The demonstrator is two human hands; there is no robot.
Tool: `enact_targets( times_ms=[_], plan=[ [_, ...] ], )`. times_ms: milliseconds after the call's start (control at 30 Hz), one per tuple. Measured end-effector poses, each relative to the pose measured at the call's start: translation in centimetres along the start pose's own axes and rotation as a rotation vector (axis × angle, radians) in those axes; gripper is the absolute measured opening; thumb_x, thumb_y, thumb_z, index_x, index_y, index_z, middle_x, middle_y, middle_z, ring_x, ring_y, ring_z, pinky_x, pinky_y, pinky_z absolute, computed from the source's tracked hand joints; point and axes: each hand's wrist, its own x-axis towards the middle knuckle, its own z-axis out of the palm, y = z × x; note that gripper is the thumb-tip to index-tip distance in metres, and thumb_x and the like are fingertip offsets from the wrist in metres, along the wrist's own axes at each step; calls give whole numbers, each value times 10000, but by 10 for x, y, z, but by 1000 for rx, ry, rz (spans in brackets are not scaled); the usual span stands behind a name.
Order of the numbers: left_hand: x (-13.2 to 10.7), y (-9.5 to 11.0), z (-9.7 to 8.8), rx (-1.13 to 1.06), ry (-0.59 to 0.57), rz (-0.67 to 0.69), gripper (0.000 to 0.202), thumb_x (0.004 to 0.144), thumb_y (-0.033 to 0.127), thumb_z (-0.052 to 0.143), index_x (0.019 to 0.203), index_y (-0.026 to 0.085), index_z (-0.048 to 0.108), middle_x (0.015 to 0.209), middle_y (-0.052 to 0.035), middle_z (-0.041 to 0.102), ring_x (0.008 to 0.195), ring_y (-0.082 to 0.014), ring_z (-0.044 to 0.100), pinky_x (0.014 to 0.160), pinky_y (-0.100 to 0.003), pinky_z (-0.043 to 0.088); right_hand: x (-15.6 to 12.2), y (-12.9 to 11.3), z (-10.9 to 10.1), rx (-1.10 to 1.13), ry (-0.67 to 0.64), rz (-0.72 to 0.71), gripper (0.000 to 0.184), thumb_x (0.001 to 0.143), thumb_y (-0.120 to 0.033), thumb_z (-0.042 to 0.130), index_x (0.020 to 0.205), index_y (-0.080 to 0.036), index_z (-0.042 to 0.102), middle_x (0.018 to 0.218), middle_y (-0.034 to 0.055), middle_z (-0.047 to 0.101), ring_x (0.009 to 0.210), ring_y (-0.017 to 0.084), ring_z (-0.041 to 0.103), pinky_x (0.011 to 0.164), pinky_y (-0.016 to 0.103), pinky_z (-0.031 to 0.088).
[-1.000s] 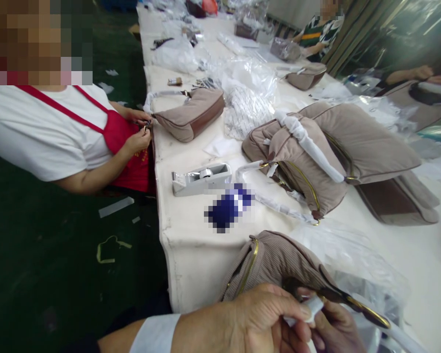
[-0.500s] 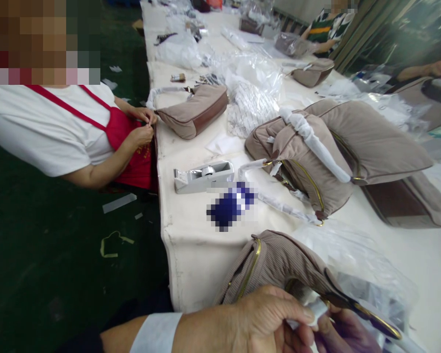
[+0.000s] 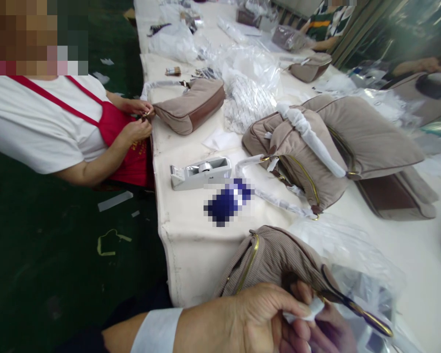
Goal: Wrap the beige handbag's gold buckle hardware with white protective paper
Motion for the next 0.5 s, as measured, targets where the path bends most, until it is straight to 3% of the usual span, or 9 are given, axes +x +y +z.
enact_targets(
  times_ms=[133,333,500],
  plan=[
    [-4,5,-1,44,1,-52,136,583,192,573,716,165,569,493,-6,552,444,-187,569,454,-265,399,12,-4,4,273,-155,242,319,523,-478,719,619,-209,576,314,-65,426,199,-7,41,230,139,63],
    [-1,4,-12,9,-16,-35,188,576,173,632,747,180,556,538,32,534,453,-144,543,487,-240,375,14,-7,3,237,-183,250,363,479,-513,709,600,-221,530,377,-44,487,188,2,90,214,160,84],
    [3,-1,-19,43,-38,-85,182,603,202,623,767,173,551,549,25,538,478,-161,571,504,-272,419,13,-9,-2,147,-144,184,495,453,-655,720,549,-221,502,367,-81,401,194,3,119,212,155,121]
  ],
)
